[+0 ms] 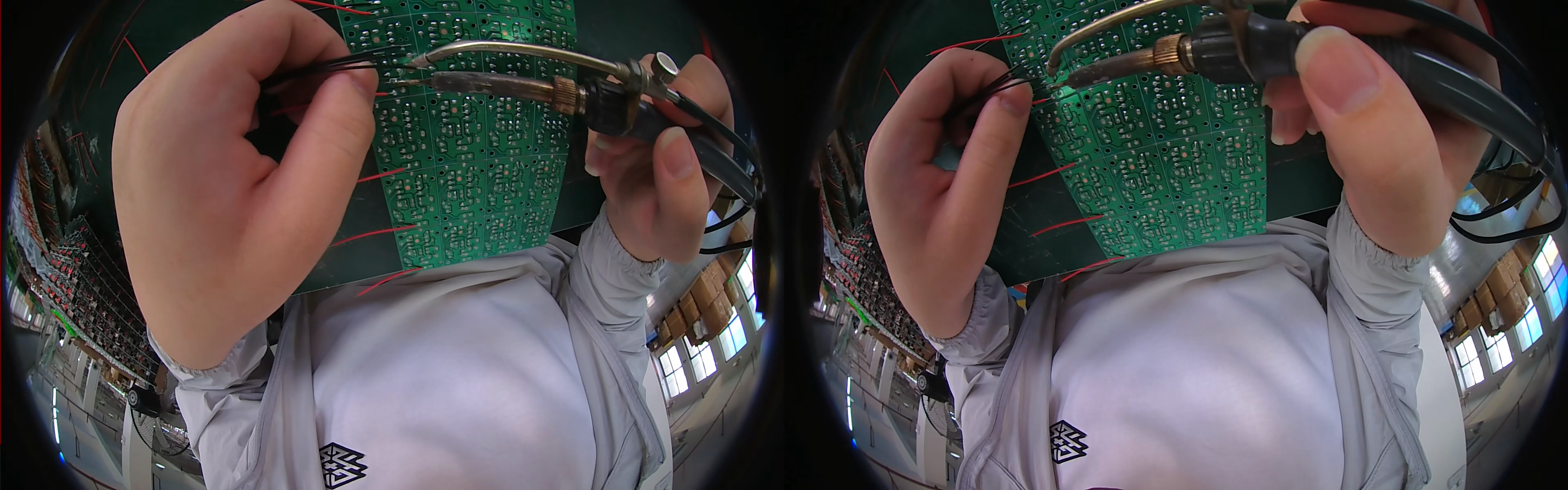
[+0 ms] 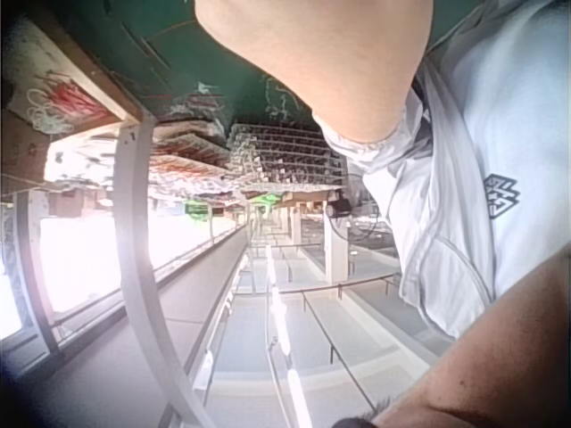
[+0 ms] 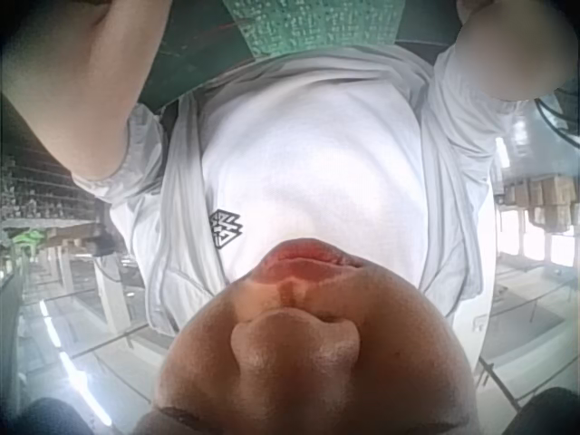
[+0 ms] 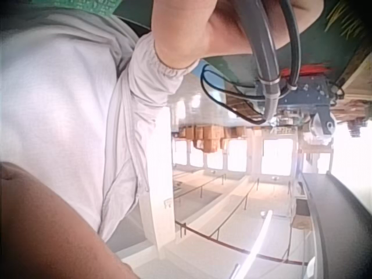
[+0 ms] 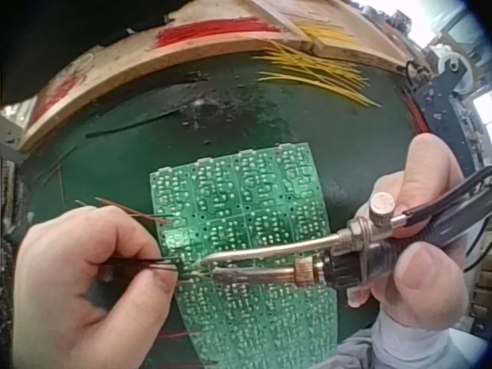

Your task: The person solders black, yellow, and red wires onto a green circuit board panel using a soldering tool, picking up wires from the workbench by hand.

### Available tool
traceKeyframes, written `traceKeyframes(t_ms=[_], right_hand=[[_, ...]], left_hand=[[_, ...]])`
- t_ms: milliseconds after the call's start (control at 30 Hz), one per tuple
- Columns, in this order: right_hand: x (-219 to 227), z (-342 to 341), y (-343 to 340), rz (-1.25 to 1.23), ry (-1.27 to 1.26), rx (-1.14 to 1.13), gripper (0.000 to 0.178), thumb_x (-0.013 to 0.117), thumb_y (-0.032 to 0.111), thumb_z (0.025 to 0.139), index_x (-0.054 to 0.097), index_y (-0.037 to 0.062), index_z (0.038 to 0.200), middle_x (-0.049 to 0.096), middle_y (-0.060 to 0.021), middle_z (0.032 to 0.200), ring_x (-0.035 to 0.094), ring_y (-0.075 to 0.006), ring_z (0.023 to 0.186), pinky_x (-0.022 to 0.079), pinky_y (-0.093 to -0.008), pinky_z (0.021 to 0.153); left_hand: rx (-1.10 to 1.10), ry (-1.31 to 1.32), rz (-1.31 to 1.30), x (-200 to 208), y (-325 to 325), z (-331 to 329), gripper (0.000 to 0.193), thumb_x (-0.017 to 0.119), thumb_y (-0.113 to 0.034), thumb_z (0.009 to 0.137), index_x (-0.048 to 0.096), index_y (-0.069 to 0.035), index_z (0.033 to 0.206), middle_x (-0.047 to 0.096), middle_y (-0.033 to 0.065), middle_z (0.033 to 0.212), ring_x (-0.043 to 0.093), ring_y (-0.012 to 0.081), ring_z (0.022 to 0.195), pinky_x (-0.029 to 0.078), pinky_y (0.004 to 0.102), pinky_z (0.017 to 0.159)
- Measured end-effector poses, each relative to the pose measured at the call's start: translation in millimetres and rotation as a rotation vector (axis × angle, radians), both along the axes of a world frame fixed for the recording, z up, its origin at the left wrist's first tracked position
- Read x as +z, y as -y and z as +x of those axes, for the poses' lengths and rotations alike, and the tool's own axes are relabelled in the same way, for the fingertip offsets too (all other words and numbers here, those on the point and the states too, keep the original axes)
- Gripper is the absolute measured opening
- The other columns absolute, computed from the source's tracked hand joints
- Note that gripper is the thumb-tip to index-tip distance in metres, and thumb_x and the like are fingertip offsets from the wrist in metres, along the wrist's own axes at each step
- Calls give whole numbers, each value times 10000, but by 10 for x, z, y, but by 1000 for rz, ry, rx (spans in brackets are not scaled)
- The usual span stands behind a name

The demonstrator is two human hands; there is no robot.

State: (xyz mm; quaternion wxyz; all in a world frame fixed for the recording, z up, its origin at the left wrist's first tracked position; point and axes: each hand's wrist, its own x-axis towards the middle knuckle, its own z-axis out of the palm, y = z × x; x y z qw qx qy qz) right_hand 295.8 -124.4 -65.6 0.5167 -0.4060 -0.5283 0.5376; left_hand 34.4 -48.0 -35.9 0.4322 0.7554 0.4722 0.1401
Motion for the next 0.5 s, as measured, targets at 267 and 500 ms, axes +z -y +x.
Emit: traceKeyframes(t_ms=[267, 500], right_hand=[[14, 10, -9, -16, 10, 1, 223, 547, 186, 916, 450, 40, 1054, 603, -173, 911, 582, -186, 673, 465, -284, 532], [3, 73, 18, -27, 8, -6, 230, 548, 199, 916, 447, 40, 1049, 593, -169, 903, 577, -180, 670, 467, -274, 533]], left_hand=[[151, 201, 53, -113, 189, 46, 74, 628, -27, 933, 588, 35, 940, 529, -34, 808, 446, 21, 733, 360, 161, 648], [-14, 6, -28, 2, 12, 41, 78, 630, -29, 931, 587, 34, 946, 530, -30, 812, 449, 22, 740, 365, 164, 657]])
